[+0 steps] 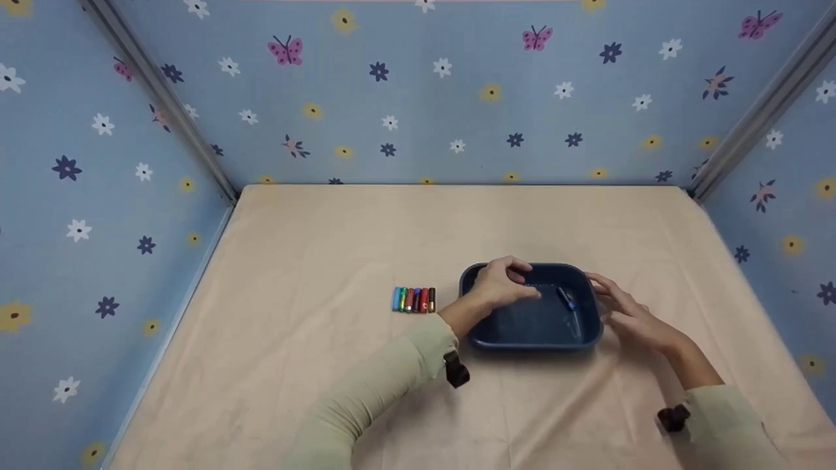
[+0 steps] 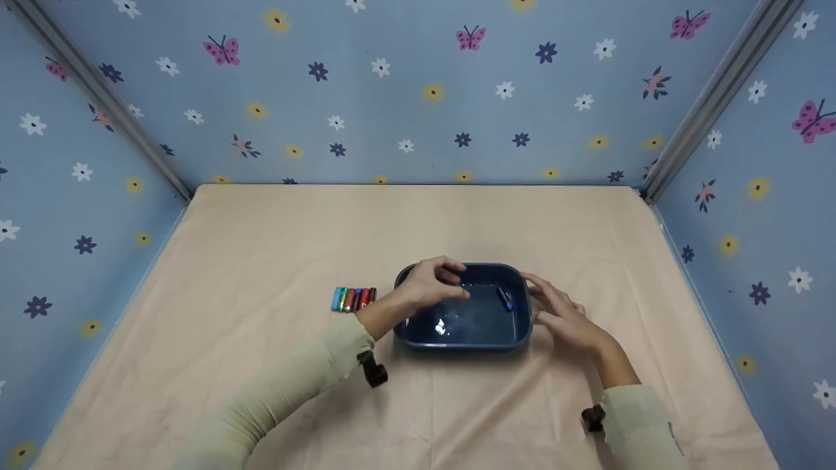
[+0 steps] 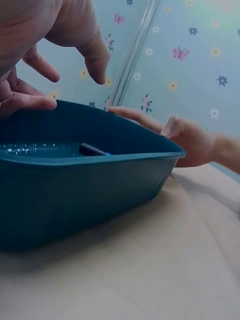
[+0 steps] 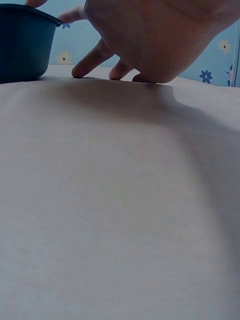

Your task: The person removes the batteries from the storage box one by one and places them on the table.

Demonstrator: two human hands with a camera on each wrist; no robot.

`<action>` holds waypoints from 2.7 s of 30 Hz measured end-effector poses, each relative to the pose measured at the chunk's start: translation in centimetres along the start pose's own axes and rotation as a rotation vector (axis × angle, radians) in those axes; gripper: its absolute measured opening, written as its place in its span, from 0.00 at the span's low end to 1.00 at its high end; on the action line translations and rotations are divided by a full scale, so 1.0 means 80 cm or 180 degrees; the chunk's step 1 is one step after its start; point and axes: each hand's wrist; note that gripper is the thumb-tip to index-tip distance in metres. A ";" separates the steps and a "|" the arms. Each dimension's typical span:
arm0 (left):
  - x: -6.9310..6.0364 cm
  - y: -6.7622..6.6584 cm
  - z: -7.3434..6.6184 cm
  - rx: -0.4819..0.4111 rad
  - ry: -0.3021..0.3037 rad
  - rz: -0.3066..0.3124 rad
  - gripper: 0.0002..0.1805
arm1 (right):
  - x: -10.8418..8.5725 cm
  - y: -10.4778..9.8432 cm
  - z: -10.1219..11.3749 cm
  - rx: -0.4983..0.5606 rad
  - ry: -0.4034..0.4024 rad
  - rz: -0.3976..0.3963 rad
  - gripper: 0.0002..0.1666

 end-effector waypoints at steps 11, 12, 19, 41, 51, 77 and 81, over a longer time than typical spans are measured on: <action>0.032 0.043 0.001 -0.0132 -0.0134 -0.0133 0.28 | -0.001 -0.003 -0.005 0.0115 -0.0117 0.0079 0.50; 0.040 0.051 0.007 -0.0064 -0.0100 -0.0178 0.27 | -0.001 -0.004 -0.005 0.0096 -0.0116 0.0072 0.50; 0.088 0.089 0.026 0.0158 -0.0203 -0.0078 0.27 | 0.000 -0.003 -0.006 0.0089 -0.0131 0.0084 0.50; 0.104 0.127 0.022 0.1045 -0.0088 -0.0013 0.33 | 0.000 -0.004 -0.006 0.0275 -0.0086 0.0152 0.50; 0.087 0.133 -0.001 0.1340 -0.0379 -0.0199 0.33 | 0.000 -0.004 -0.005 0.0158 -0.0044 0.0078 0.50; 0.095 0.135 0.015 0.1481 -0.0308 -0.0227 0.26 | 0.001 -0.003 -0.005 0.0162 -0.0092 0.0140 0.51; 0.102 0.132 0.022 0.1308 -0.0363 -0.0176 0.22 | 0.000 -0.002 -0.005 0.0090 -0.0009 0.0082 0.52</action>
Point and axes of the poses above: each hand's wrist, its own x-axis towards the middle knuckle, its own y-axis out of the palm, z = x × y, and after that the axes turned 13 degrees about x, right-handed
